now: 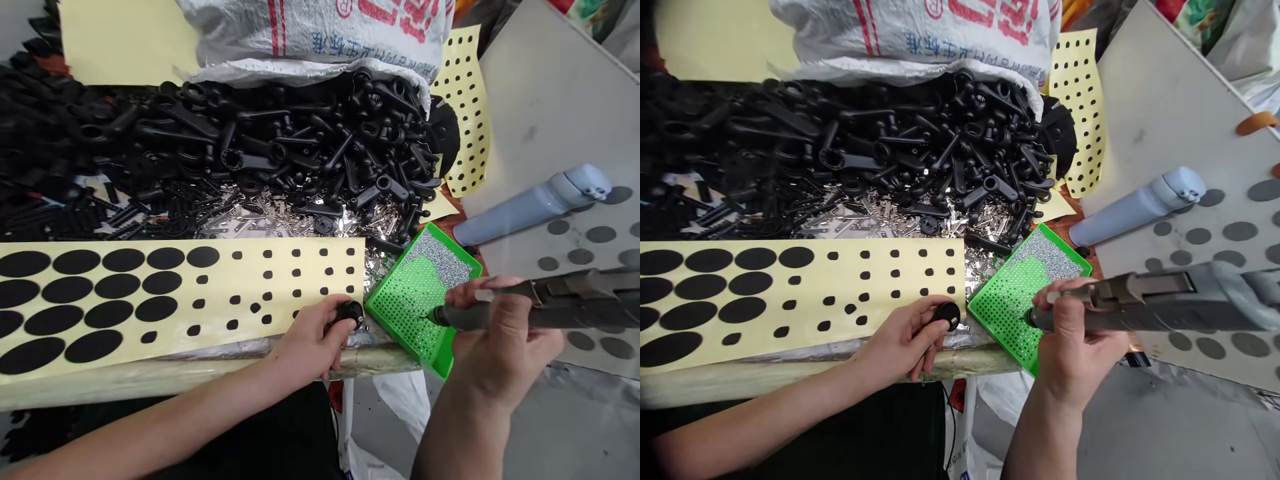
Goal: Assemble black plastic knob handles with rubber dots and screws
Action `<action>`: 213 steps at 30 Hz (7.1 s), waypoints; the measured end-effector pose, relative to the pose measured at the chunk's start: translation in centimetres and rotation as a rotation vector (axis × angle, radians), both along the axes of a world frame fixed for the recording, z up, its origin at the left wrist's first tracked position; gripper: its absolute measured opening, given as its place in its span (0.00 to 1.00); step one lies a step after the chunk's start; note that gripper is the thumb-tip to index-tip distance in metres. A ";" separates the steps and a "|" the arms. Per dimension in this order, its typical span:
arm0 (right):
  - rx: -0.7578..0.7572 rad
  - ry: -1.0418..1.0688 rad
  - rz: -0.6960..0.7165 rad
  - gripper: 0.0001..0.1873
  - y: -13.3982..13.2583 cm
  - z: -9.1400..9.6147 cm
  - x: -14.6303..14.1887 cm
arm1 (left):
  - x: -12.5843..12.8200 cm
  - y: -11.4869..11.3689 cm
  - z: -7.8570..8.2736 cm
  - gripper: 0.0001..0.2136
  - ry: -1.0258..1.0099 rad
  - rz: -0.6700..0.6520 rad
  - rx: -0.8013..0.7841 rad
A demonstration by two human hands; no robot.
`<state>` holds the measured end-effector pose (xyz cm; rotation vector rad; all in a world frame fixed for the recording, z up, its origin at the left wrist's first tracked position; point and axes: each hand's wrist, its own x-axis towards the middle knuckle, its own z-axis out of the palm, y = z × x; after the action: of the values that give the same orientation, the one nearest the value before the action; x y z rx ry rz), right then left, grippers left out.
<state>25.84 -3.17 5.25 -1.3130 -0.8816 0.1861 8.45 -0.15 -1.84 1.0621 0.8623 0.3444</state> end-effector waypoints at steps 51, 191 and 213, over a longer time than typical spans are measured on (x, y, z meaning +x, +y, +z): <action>0.064 0.237 0.178 0.32 -0.8 -1.6 -0.8 | -0.5 0.1 -0.3 0.13 -0.057 -0.035 0.032; 0.151 0.083 -0.203 0.30 -4.8 -2.7 0.8 | -1.5 1.1 0.5 0.14 -0.236 0.092 -0.062; 0.142 -0.029 -0.107 0.30 -4.7 -0.9 0.4 | -1.2 1.1 0.1 0.14 -0.302 0.118 -0.103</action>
<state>26.28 -7.85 4.33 -1.2294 -0.8319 0.0204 7.27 0.95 -1.69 0.8395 0.6650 0.5388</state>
